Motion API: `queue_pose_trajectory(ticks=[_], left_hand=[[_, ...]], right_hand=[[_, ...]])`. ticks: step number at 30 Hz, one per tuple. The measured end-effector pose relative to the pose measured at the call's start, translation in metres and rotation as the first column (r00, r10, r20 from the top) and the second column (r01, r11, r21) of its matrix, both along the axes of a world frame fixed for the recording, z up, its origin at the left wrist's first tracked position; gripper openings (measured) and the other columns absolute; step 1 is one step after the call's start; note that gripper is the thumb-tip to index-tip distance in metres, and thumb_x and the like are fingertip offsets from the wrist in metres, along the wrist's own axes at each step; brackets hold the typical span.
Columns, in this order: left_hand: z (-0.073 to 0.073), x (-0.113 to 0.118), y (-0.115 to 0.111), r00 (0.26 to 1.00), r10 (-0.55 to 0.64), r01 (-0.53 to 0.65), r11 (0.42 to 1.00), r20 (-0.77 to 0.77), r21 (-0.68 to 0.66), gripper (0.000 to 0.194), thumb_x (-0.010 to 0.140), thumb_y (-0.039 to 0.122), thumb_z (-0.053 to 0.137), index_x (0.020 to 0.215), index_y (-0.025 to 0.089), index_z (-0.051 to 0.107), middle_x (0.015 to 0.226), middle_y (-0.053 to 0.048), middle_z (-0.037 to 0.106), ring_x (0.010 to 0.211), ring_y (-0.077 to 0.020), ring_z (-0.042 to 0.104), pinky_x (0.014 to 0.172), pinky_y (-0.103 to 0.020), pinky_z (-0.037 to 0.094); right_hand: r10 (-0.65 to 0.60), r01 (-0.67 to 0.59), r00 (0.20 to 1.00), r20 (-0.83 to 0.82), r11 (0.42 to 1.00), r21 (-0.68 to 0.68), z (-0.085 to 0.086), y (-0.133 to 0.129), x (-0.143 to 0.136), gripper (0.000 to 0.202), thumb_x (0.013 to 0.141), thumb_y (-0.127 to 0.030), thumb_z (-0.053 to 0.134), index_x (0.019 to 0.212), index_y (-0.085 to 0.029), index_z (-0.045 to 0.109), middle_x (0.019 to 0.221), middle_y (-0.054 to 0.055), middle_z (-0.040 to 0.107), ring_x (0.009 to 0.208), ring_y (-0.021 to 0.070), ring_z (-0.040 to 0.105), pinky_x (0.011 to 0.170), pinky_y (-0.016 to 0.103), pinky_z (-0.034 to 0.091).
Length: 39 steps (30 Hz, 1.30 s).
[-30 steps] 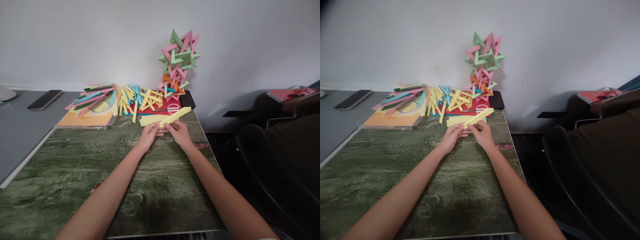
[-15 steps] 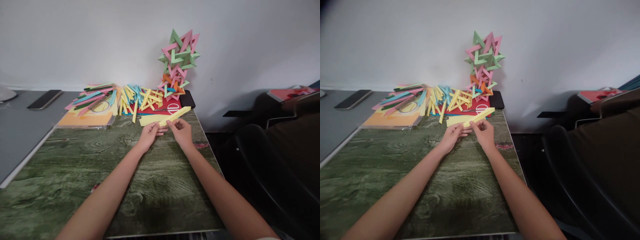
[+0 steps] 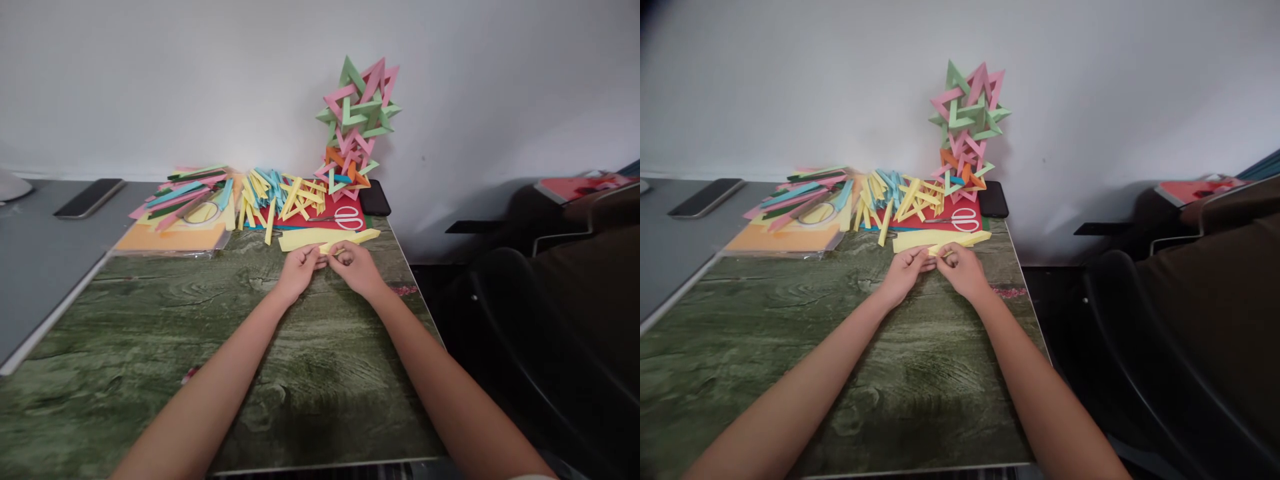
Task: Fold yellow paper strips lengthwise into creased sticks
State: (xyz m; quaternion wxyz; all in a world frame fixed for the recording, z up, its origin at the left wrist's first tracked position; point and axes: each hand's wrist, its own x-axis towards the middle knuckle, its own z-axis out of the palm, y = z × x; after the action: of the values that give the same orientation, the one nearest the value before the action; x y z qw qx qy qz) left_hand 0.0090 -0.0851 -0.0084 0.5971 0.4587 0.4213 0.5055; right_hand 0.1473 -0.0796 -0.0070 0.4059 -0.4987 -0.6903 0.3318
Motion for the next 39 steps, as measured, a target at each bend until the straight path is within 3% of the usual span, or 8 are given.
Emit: queue_pose_trajectory(ticks=[7, 17, 22, 26, 29, 34, 36, 39], left_hand=[[0.001, 0.000, 0.000, 1.000, -0.005, 0.005, 1.000, -0.008, -0.006, 0.030, 0.073, 0.035, 0.056, 0.094, 0.014, 0.062, 0.086, -0.006, 0.067, 0.080, -0.0155, 0.062, 0.079, -0.032, 0.047], [0.003, 0.000, 0.000, 1.000, -0.001, 0.002, 1.000, 0.008, -0.018, 0.030, 0.072, 0.037, 0.056, 0.091, 0.014, 0.063, 0.083, -0.006, 0.068, 0.078, -0.0157, 0.063, 0.079, -0.033, 0.047], [0.006, -0.001, -0.001, 0.999, 0.003, 0.000, 0.998, 0.049, -0.056, 0.030, 0.071, 0.039, 0.056, 0.086, 0.014, 0.064, 0.083, -0.006, 0.068, 0.080, -0.0164, 0.063, 0.079, -0.032, 0.047], [0.007, -0.001, -0.002, 1.000, -0.018, 0.018, 0.999, 0.012, -0.035, 0.027, 0.069, 0.035, 0.059, 0.087, 0.015, 0.064, 0.085, -0.005, 0.068, 0.081, -0.0159, 0.062, 0.079, -0.030, 0.047], [0.008, 0.000, -0.002, 1.000, -0.006, 0.006, 0.999, -0.001, -0.035, 0.026, 0.070, 0.032, 0.059, 0.089, 0.014, 0.063, 0.086, -0.006, 0.068, 0.081, -0.0159, 0.063, 0.077, -0.029, 0.047], [0.011, -0.001, -0.003, 0.998, -0.052, 0.054, 0.997, 0.029, -0.061, 0.028, 0.074, 0.035, 0.055, 0.091, 0.014, 0.061, 0.091, -0.010, 0.067, 0.086, -0.0188, 0.062, 0.076, -0.029, 0.047], [0.011, -0.002, -0.003, 0.997, -0.070, 0.072, 0.996, 0.032, -0.058, 0.030, 0.074, 0.036, 0.054, 0.092, 0.013, 0.061, 0.092, -0.011, 0.067, 0.087, -0.0198, 0.062, 0.076, -0.030, 0.047], [0.012, -0.003, -0.003, 0.996, -0.082, 0.083, 0.995, 0.022, -0.049, 0.031, 0.074, 0.037, 0.054, 0.091, 0.013, 0.062, 0.089, -0.011, 0.068, 0.085, -0.0203, 0.063, 0.075, -0.030, 0.047]], right_hand=[[0.069, -0.069, 0.998, -0.009, 0.996, -0.052, -0.001, 0.003, 0.003, 0.011, 0.071, -0.030, 0.051, 0.075, -0.019, 0.050, 0.039, -0.010, 0.037, 0.035, 0.0061, 0.028, 0.039, 0.019, 0.019], [-0.065, 0.018, 0.974, 0.215, 0.977, 0.213, 0.006, -0.005, 0.003, 0.018, 0.075, -0.031, 0.049, 0.086, -0.023, 0.061, 0.043, -0.007, 0.043, 0.041, 0.0079, 0.037, 0.049, 0.021, 0.029], [-0.058, 0.007, 0.975, 0.215, 0.974, 0.227, 0.002, -0.005, 0.004, 0.022, 0.076, -0.034, 0.049, 0.087, -0.025, 0.066, 0.050, -0.003, 0.053, 0.044, 0.0097, 0.041, 0.049, 0.022, 0.030], [-0.031, 0.012, 0.993, 0.110, 0.986, 0.166, 0.001, -0.004, 0.002, 0.022, 0.076, -0.035, 0.049, 0.086, -0.024, 0.065, 0.047, -0.004, 0.049, 0.042, 0.0092, 0.038, 0.047, 0.022, 0.029], [-0.017, 0.025, 0.998, -0.060, 0.992, 0.127, 0.005, -0.004, -0.001, 0.018, 0.073, -0.033, 0.053, 0.085, -0.022, 0.060, 0.045, -0.007, 0.041, 0.040, 0.0077, 0.033, 0.044, 0.021, 0.028], [-0.154, 0.203, 0.910, -0.386, 0.975, 0.091, 0.010, -0.001, -0.003, 0.029, 0.063, -0.030, 0.064, 0.081, -0.022, 0.043, 0.056, -0.008, 0.042, 0.047, 0.0071, 0.040, 0.046, 0.020, 0.034], [-0.198, 0.236, 0.884, -0.424, 0.971, 0.040, 0.008, 0.003, -0.001, 0.028, 0.062, -0.032, 0.065, 0.074, -0.021, 0.042, 0.056, -0.007, 0.043, 0.047, 0.0072, 0.041, 0.047, 0.021, 0.035], [-0.158, 0.160, 0.913, -0.376, 0.987, -0.028, 0.001, 0.007, 0.001, 0.025, 0.061, -0.037, 0.065, 0.063, -0.019, 0.048, 0.055, -0.004, 0.047, 0.048, 0.0088, 0.044, 0.047, 0.023, 0.037]])
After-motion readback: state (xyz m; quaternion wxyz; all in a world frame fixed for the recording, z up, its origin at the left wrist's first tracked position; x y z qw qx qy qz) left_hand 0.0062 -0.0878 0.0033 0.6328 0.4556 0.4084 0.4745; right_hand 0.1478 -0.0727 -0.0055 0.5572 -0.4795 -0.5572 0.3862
